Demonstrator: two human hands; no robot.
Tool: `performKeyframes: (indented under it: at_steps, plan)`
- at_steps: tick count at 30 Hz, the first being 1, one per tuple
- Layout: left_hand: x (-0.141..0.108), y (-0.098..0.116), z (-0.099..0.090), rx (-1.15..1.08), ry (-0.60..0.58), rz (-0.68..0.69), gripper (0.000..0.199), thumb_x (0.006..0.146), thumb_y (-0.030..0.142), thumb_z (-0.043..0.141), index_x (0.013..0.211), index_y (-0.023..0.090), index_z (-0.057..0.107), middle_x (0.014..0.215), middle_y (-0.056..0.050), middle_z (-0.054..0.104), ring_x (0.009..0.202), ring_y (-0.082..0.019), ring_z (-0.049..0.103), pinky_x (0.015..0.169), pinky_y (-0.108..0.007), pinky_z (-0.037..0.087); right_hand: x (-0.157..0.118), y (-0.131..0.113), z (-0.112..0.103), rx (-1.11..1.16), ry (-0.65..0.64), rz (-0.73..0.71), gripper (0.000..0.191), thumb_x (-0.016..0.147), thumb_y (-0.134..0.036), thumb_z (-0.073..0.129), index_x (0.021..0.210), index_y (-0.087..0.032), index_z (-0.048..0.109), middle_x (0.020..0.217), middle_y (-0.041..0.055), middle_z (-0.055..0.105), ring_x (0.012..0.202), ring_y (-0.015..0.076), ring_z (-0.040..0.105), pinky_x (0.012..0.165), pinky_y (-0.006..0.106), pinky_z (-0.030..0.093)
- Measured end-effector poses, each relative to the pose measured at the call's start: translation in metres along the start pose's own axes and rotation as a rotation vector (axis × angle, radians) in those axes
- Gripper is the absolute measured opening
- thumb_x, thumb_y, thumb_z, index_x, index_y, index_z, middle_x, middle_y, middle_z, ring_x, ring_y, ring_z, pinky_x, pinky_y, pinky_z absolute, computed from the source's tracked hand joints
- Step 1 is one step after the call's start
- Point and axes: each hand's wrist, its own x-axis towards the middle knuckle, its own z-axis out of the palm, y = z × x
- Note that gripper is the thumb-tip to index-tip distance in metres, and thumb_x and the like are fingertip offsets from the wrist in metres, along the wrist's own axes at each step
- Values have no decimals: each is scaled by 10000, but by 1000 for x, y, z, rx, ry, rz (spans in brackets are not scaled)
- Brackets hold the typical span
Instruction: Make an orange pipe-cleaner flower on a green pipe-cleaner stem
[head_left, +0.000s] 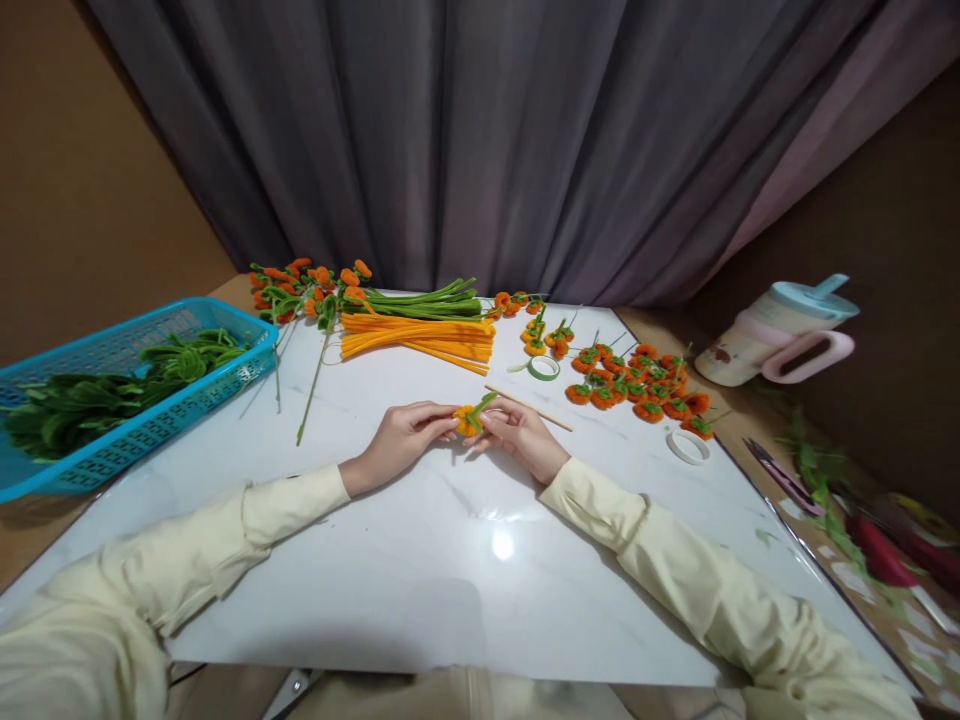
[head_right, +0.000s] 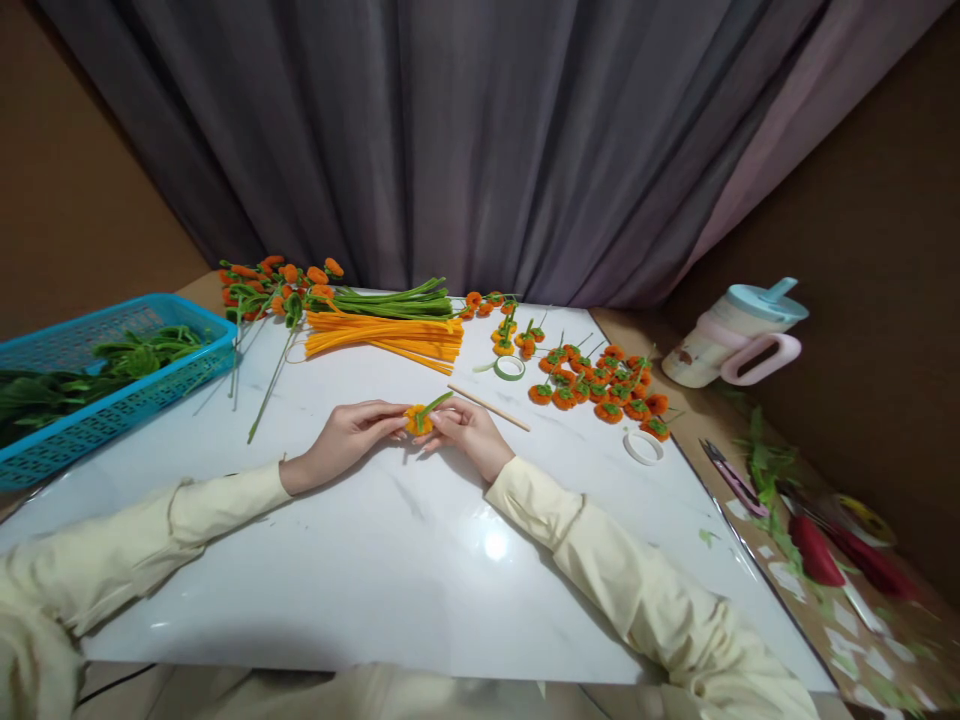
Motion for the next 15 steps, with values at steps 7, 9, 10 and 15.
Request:
performKeyframes:
  at_steps: [7, 9, 10, 15]
  plan:
    - [-1, -1, -4, 346, -9, 345, 216, 885, 209, 500, 1000, 148, 673, 984, -79, 695, 847, -151, 643, 769, -238, 508, 1, -3, -3, 66, 15, 68, 346, 605, -303, 804, 790, -125, 571, 665, 44, 684, 581, 155, 671, 577, 242, 560]
    - [-2, -3, -5, 401, 2, 389, 209, 880, 198, 507, 1006, 157, 668, 976, -76, 697, 868, -159, 636, 796, -257, 498, 2, -4, -4, 78, 9, 78, 337, 607, -282, 802, 798, -126, 573, 656, 41, 680, 572, 159, 670, 570, 247, 557]
    - [-2, -3, -5, 413, 8, 388, 201, 873, 201, 517, 997, 162, 671, 966, -74, 699, 867, -164, 634, 804, -266, 494, 2, -4, -5, 83, 6, 78, 328, 612, -273, 798, 799, -126, 573, 655, 40, 678, 569, 158, 668, 563, 245, 554]
    - [1, 4, -3, 177, 10, -11, 203, 837, 315, 574, 899, 144, 664, 805, -63, 693, 661, -141, 630, 613, -235, 511, 2, -3, -4, 67, 7, 58, 280, 643, -262, 773, 795, -123, 583, 679, 38, 675, 555, 145, 656, 517, 232, 536]
